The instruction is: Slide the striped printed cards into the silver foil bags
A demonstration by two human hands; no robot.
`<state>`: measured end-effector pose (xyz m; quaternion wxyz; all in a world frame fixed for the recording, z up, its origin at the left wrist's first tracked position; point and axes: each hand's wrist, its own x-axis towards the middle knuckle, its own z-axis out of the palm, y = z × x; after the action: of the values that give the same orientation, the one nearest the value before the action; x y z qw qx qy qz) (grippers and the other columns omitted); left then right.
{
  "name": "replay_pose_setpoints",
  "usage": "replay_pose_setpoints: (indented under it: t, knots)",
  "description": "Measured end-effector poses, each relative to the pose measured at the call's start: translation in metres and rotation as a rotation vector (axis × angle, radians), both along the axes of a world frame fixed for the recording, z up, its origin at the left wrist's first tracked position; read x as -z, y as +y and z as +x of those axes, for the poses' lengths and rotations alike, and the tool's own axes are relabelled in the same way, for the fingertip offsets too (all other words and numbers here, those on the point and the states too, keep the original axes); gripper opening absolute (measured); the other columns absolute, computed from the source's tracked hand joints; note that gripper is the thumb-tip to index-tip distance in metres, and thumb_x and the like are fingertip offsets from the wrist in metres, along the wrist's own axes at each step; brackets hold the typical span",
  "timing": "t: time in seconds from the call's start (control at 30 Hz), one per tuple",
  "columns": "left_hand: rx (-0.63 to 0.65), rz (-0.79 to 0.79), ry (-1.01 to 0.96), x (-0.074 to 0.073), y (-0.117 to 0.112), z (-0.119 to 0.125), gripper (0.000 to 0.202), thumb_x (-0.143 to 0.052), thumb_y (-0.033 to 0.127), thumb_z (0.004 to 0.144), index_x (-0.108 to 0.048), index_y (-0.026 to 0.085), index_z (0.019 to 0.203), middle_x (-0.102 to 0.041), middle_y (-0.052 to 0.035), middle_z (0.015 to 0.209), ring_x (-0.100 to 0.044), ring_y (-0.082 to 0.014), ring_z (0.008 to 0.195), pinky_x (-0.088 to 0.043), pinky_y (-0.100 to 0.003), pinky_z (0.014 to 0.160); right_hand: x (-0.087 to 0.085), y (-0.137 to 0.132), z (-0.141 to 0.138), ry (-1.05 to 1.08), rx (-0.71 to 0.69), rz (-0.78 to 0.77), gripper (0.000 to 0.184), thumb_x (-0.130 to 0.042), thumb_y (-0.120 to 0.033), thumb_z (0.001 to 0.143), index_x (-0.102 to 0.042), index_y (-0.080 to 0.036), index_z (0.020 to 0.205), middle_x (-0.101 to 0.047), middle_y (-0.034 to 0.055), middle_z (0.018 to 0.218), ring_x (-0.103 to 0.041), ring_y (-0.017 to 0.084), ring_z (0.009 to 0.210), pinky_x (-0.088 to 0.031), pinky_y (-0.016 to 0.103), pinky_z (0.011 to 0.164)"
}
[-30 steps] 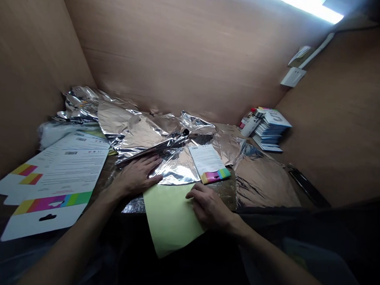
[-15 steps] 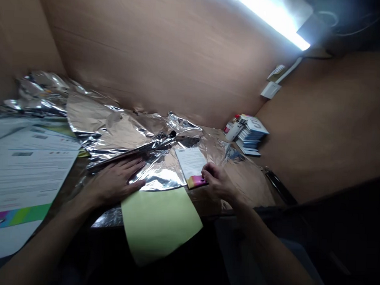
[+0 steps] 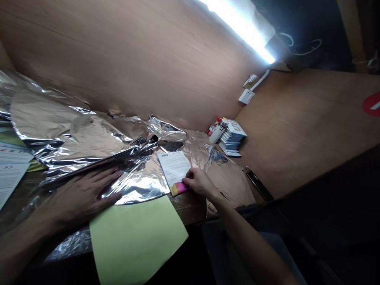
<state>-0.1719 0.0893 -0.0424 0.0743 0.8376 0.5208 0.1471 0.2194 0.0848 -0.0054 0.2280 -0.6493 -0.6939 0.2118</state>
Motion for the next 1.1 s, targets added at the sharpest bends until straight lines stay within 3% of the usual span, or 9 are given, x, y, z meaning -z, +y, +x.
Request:
replay_pose_setpoints:
  t: [0.1, 0.23, 0.4, 0.6, 0.73, 0.8, 0.9, 1.0, 1.1]
  knots:
    - [-0.006, -0.018, 0.013, 0.001, 0.000, 0.001, 0.077, -0.050, 0.073, 0.091, -0.054, 0.027, 0.153, -0.044, -0.0028, 0.164, -0.035, -0.0365, 0.154, -0.031, -0.055, 0.125, -0.002, -0.005, -0.002, -0.104, 0.057, 0.045, 0.022, -0.078, -0.035, 0.079, -0.068, -0.019, 0.090, -0.072, 0.0062, 0.087, -0.065, 0.022, 0.082, -0.041, 0.029, 0.069]
    - [-0.032, -0.031, 0.017, 0.004, 0.003, -0.003, 0.077, -0.050, 0.073, 0.091, -0.052, 0.029, 0.154, -0.042, -0.0027, 0.165, -0.033, -0.0367, 0.155, -0.030, -0.058, 0.124, -0.007, -0.009, 0.004, -0.291, 0.206, 0.073, 0.065, -0.082, -0.065, 0.071, -0.064, -0.015, 0.109, -0.069, 0.0177, 0.113, -0.065, 0.032, 0.102, -0.044, 0.034, 0.077]
    - [0.018, 0.039, 0.032, -0.009, -0.001, 0.003, 0.073, -0.054, 0.066, 0.091, -0.061, 0.020, 0.147, -0.050, -0.0105, 0.159, -0.040, -0.0375, 0.152, -0.034, -0.056, 0.124, -0.014, -0.005, 0.021, 0.159, 0.194, -0.015, 0.042, -0.080, -0.048, 0.070, -0.053, -0.021, 0.087, -0.065, 0.0045, 0.087, -0.063, 0.024, 0.088, -0.044, 0.028, 0.070]
    - [0.184, 0.267, -0.082, -0.059, -0.070, 0.130, 0.091, -0.069, 0.055, 0.084, -0.045, 0.005, 0.156, -0.039, -0.0209, 0.164, -0.035, -0.0404, 0.153, -0.043, -0.053, 0.120, -0.033, -0.044, -0.005, 0.734, 0.108, 0.047, 0.035, -0.069, -0.044, 0.082, -0.042, -0.024, 0.092, -0.057, -0.0059, 0.075, -0.051, 0.012, 0.058, -0.039, 0.023, 0.052]
    - [0.168, 0.283, -0.224, -0.079, -0.093, 0.189, 0.054, -0.048, 0.022, 0.096, -0.058, 0.012, 0.147, -0.057, -0.0209, 0.152, -0.057, -0.0392, 0.138, -0.051, -0.051, 0.108, -0.049, -0.087, -0.009, 0.983, -0.041, 0.054, 0.039, -0.072, -0.054, 0.090, -0.052, -0.022, 0.099, -0.062, -0.0011, 0.079, -0.056, 0.014, 0.063, -0.044, 0.025, 0.057]
    - [0.102, 0.177, -0.409, -0.086, -0.094, 0.189, 0.043, -0.042, 0.028, 0.101, -0.071, 0.019, 0.132, -0.076, -0.0157, 0.125, -0.074, -0.0355, 0.109, -0.059, -0.043, 0.088, -0.053, -0.102, 0.007, 0.936, 0.025, 0.183, 0.045, -0.070, -0.060, 0.091, -0.055, -0.021, 0.107, -0.066, 0.0050, 0.093, -0.061, 0.017, 0.077, -0.049, 0.028, 0.066]
    - [0.040, -0.182, -0.842, -0.094, -0.098, 0.184, 0.042, -0.056, 0.055, 0.098, -0.080, 0.020, 0.100, -0.079, -0.0078, 0.084, -0.073, -0.0292, 0.077, -0.056, -0.034, 0.066, -0.047, -0.115, 0.041, 0.873, 0.164, 0.280, 0.068, -0.085, -0.057, 0.079, -0.052, -0.022, 0.128, -0.064, 0.0093, 0.117, -0.062, 0.020, 0.091, -0.053, 0.030, 0.076]
    - [-0.001, -0.595, -1.242, -0.094, -0.110, 0.191, 0.044, -0.073, 0.062, 0.085, -0.078, 0.019, 0.095, -0.078, -0.0069, 0.086, -0.073, -0.0279, 0.079, -0.059, -0.034, 0.071, -0.032, -0.128, 0.066, 1.050, 0.142, 0.138, 0.073, -0.088, -0.053, 0.078, -0.047, -0.027, 0.133, -0.068, 0.0030, 0.102, -0.061, 0.016, 0.071, -0.051, 0.026, 0.060]
    - [-0.029, -0.850, -1.364, -0.085, -0.117, 0.205, 0.049, -0.079, 0.063, 0.080, -0.076, 0.017, 0.099, -0.079, -0.0095, 0.091, -0.073, -0.0274, 0.079, -0.060, -0.037, 0.072, -0.019, -0.148, 0.077, 1.197, 0.117, -0.005, 0.059, -0.087, -0.050, 0.080, -0.056, -0.025, 0.123, -0.070, 0.0013, 0.085, -0.060, 0.014, 0.058, -0.048, 0.025, 0.052]
